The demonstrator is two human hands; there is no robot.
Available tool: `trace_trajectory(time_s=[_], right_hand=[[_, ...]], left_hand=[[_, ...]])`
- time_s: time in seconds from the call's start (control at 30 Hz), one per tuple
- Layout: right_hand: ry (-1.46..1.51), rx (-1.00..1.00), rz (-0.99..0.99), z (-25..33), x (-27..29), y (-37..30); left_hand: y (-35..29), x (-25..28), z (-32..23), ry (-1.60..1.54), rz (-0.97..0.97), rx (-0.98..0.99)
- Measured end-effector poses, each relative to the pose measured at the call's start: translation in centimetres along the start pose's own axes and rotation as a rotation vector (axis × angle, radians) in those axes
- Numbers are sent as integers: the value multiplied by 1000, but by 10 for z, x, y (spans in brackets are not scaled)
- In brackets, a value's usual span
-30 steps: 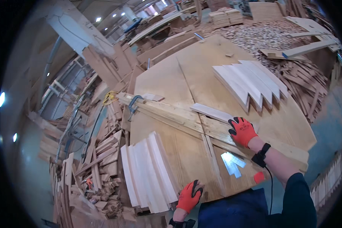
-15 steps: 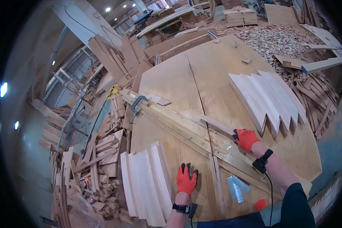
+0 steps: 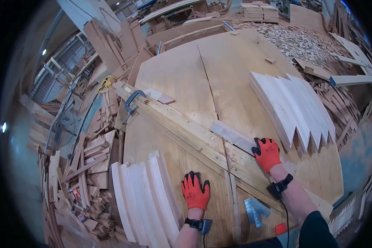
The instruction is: The person uses a handheld electric sander to smooth the surface of thin wooden planks. They pick up planks from a stack on the left, sand them on a workbench, and place the finished pieces into a stack on the right. The process is repeated for multiple planks throughout the clip.
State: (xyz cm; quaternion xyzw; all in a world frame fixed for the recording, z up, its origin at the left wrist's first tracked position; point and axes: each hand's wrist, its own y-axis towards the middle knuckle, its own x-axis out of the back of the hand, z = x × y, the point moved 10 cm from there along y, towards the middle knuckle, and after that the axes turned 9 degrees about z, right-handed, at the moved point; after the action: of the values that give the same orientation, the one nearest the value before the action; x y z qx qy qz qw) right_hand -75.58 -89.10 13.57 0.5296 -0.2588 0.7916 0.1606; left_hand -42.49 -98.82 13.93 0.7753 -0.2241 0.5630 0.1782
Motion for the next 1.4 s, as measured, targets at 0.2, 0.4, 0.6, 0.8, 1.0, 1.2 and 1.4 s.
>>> trace_trajectory(time_s=[0.2, 0.4, 0.6, 0.8, 1.0, 1.2, 1.4], right_hand=[[-27, -15, 28, 10, 4, -1], [-61, -64, 2, 10, -4, 3], [-93, -78, 12, 15, -13, 2], [-186, -39, -69, 17, -33, 8], [-191, -82, -41, 12, -51, 12], [-145, -151, 12, 12, -61, 30], [-210, -233, 74, 17, -81, 62]], left_hand=[[4, 7, -2, 1, -24, 6], [12, 8, 3, 12, -27, 7], [11, 2, 14, 33, -26, 19], [19, -8, 31, -15, -55, 7], [18, -20, 42, -25, -61, -1], [26, -33, 55, -50, -80, -26], [54, -51, 75, -57, -58, -51]])
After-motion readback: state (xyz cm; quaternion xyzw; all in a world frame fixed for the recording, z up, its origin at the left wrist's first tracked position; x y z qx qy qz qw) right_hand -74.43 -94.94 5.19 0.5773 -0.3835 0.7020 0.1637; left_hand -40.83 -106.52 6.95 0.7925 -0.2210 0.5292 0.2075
